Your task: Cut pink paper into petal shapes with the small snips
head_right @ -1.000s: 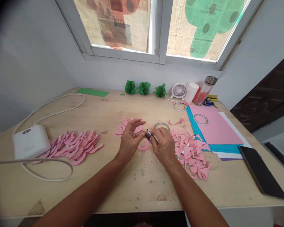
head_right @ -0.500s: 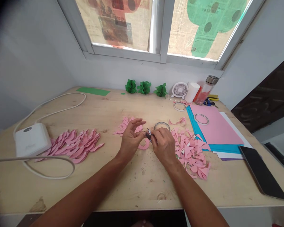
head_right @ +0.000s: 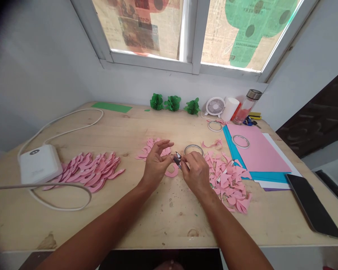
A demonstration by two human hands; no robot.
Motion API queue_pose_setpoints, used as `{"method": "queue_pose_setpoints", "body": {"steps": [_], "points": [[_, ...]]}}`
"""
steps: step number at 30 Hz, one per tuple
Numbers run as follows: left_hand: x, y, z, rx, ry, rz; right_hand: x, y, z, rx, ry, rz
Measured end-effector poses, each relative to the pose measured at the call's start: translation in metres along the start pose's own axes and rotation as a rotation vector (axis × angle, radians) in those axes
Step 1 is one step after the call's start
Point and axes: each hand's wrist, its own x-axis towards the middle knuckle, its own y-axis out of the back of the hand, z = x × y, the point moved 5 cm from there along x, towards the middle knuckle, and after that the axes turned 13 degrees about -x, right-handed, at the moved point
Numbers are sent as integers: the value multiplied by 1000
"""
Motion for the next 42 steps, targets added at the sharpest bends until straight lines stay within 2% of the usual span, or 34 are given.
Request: {"method": "queue_pose_setpoints", "body": {"steps": [8, 18, 32, 40, 42], "points": [[1, 1, 0, -4, 39, 17, 0, -2, 7, 142, -143, -50], [1, -1, -1, -6, 28, -2, 1, -4, 5, 169, -88, -103], [-1, -1, -1, -3, 35, -20, -1, -10, 9, 176, -120, -134], [2, 3, -2, 11, 22, 12, -2, -11, 19, 386, -341, -142], [3, 4, -3, 8, 16, 21, -2, -13, 19, 431, -354, -157]]}}
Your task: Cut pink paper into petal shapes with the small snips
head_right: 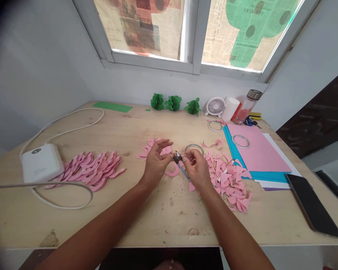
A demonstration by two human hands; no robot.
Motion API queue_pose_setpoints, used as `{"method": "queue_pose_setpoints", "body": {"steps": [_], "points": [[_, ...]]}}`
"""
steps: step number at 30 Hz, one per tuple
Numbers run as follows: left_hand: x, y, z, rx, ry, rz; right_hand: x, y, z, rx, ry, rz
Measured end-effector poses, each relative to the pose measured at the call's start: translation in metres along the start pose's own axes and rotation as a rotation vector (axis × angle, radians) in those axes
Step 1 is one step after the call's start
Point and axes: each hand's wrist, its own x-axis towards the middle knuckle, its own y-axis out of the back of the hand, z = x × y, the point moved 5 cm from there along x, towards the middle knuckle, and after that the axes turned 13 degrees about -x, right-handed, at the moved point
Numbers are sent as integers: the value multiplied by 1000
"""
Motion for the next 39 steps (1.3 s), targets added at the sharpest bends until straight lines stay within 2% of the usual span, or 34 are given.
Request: {"method": "queue_pose_setpoints", "body": {"steps": [12, 17, 22, 27, 39], "points": [[5, 5, -2, -104, 59, 62, -2, -6, -4, -113, 98, -71], [4, 2, -1, -99, 74, 46, -3, -7, -2, -95, 64, -96], [3, 3, 3, -16, 0, 45, 1, 1, 5, -137, -9, -53], [4, 4, 3, 121, -57, 15, 5, 13, 15, -317, -78, 31], [5, 5, -3, 248, -104, -53, 7, 13, 28, -657, -72, 39]]}}
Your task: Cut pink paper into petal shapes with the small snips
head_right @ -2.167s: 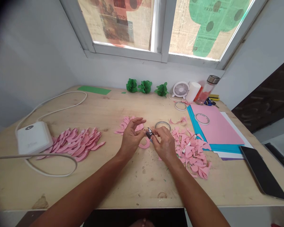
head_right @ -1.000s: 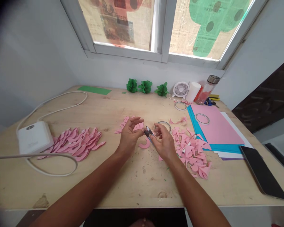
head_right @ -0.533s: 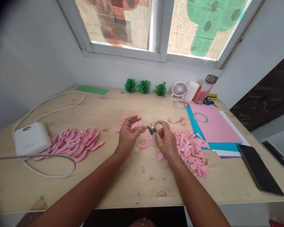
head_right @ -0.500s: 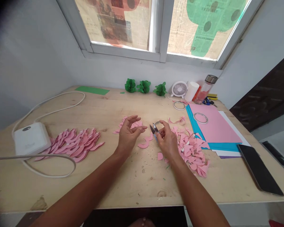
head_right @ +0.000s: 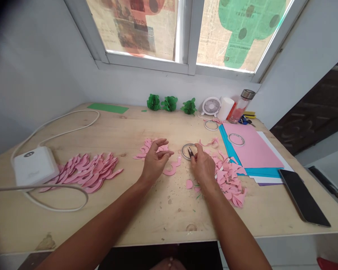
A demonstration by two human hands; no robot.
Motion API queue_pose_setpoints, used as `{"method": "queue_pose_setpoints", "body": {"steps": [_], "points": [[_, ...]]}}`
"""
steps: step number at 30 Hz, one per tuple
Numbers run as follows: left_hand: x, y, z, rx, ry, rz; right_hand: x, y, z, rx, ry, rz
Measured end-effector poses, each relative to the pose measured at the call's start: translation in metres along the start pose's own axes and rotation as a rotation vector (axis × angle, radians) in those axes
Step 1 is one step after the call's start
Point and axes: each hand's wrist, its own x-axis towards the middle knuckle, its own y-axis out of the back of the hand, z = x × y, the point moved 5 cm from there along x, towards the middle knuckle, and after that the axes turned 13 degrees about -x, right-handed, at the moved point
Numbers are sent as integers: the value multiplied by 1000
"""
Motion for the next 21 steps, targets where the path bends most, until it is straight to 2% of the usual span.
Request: {"method": "queue_pose_setpoints", "body": {"steps": [4, 6, 11, 14, 21], "points": [[-1, -1, -1, -6, 2, -7, 2, 8, -1, 55, 60, 136], [-1, -2, -2, -6, 6, -20, 2, 9, -3, 156, 85, 156], [0, 0, -2, 32, -1, -35, -3, 0, -18, 365, 161, -18], [0, 2, -1, 44, -10, -19, -9, -3, -29, 319, 241, -71], [2, 8, -1, -50, 38, 85, -16, -4, -41, 167, 356, -80]]}}
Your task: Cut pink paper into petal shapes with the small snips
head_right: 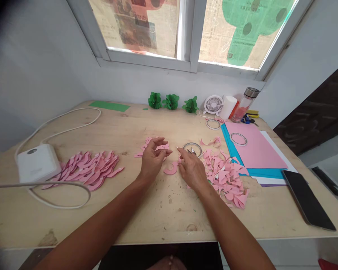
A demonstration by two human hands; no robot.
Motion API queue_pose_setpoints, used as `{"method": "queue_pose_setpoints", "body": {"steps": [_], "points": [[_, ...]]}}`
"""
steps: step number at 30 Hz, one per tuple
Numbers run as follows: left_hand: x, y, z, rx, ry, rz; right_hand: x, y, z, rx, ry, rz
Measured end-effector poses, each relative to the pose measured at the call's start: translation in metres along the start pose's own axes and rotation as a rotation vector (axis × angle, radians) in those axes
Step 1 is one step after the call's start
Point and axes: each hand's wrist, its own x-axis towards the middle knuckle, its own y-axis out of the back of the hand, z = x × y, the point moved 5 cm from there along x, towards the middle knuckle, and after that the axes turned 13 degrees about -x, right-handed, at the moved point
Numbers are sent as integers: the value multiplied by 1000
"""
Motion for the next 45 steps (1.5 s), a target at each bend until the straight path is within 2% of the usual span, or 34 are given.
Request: {"method": "queue_pose_setpoints", "body": {"steps": [6, 12, 22, 33, 41, 45], "points": [[4, 5, -3, -23, 50, 78, 0, -3, -1, -126, -36, -31], [-2, 1, -10, 140, 88, -16, -1, -3, -1, -212, -79, -75], [-6, -2, -13, 340, 80, -83, -2, -7, -5, -85, -48, -100], [-5, -2, -21, 309, 178, -109, -2, -11, -2, 104, -80, -106], [-4, -1, -24, 256, 171, -101, -2, -16, 4, 251, -118, -94], [-4, -1, -26, 266, 157, -93, -1, -21, 4, 237, -142, -65]]}}
